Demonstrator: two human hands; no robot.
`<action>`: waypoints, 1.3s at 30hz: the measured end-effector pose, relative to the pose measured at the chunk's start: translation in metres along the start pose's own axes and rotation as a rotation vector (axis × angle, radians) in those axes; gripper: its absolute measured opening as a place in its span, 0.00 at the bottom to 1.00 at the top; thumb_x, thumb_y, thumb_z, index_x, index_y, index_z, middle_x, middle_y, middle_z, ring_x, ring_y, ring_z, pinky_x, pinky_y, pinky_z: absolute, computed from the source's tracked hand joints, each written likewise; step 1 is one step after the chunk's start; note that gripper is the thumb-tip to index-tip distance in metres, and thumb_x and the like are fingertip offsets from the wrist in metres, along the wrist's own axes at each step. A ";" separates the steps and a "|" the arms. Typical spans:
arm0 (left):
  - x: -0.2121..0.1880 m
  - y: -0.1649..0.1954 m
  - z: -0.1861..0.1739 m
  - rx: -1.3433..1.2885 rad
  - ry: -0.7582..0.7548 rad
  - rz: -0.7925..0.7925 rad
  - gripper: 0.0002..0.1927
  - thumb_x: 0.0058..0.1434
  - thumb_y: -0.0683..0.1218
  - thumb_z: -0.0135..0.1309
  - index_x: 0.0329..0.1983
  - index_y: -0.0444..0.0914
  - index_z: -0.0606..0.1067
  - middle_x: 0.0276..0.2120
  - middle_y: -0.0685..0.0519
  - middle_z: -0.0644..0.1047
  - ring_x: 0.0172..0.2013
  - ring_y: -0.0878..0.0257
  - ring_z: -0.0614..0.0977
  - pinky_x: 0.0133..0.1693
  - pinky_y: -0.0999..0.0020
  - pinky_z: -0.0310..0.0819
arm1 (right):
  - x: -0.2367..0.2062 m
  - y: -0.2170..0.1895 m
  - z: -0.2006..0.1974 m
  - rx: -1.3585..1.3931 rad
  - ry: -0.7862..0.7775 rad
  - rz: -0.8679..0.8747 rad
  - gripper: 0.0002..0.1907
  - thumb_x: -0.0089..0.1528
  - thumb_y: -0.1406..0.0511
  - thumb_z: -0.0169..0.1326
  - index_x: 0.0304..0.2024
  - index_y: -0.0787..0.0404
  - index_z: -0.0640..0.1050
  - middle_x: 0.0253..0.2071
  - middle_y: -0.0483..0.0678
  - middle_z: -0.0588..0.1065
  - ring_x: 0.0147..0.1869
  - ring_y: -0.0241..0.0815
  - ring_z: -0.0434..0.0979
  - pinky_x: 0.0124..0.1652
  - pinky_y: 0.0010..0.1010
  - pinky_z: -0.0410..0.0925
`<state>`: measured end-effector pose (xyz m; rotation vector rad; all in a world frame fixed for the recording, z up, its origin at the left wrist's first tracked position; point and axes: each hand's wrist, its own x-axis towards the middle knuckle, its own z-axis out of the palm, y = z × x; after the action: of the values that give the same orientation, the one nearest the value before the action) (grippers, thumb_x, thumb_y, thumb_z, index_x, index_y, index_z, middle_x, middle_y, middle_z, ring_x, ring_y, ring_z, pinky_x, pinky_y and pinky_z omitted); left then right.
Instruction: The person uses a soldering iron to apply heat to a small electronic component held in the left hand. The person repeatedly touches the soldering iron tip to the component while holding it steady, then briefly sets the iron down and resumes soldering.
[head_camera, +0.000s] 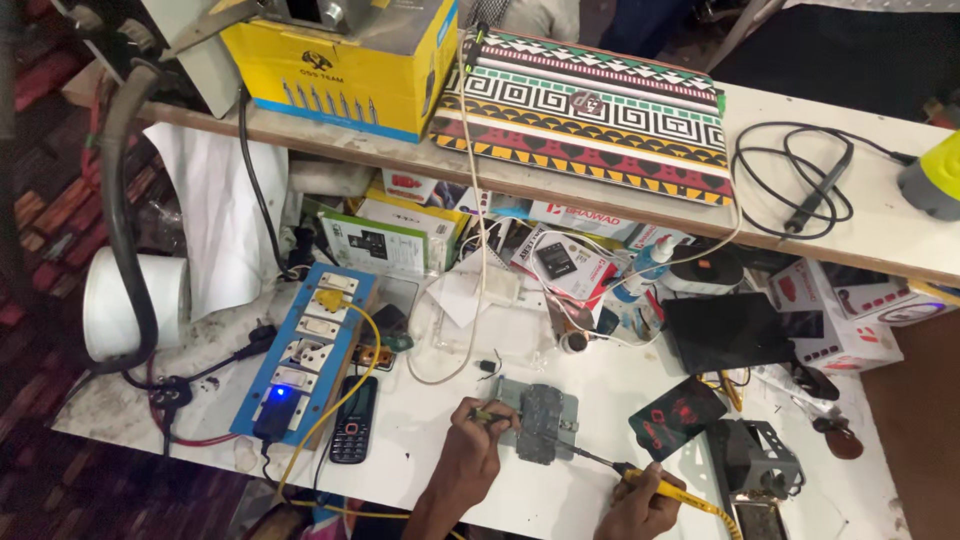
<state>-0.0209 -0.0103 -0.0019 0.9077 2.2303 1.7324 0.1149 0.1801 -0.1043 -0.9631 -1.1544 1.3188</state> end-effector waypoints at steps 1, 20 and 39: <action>-0.001 -0.003 0.000 0.026 -0.007 0.019 0.07 0.69 0.39 0.41 0.38 0.33 0.70 0.36 0.48 0.79 0.41 0.48 0.79 0.51 0.59 0.67 | -0.001 -0.001 0.001 0.005 0.002 -0.002 0.10 0.74 0.64 0.47 0.39 0.63 0.67 0.23 0.47 0.67 0.19 0.29 0.59 0.19 0.21 0.53; -0.004 -0.008 0.002 0.128 0.015 0.147 0.10 0.70 0.38 0.41 0.39 0.33 0.74 0.40 0.50 0.80 0.44 0.50 0.81 0.56 0.59 0.62 | -0.007 -0.031 0.002 0.072 -0.003 0.075 0.11 0.73 0.62 0.48 0.41 0.63 0.67 0.23 0.46 0.67 0.18 0.32 0.60 0.19 0.24 0.55; -0.003 -0.001 -0.002 0.183 0.014 0.224 0.07 0.65 0.34 0.44 0.37 0.32 0.74 0.40 0.46 0.81 0.44 0.45 0.79 0.51 0.57 0.71 | -0.010 -0.040 0.007 0.045 -0.059 0.065 0.11 0.74 0.61 0.47 0.42 0.63 0.66 0.23 0.46 0.66 0.19 0.31 0.61 0.19 0.24 0.56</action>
<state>-0.0200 -0.0138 -0.0034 1.2318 2.4078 1.6429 0.1169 0.1675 -0.0644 -0.9412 -1.1414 1.4275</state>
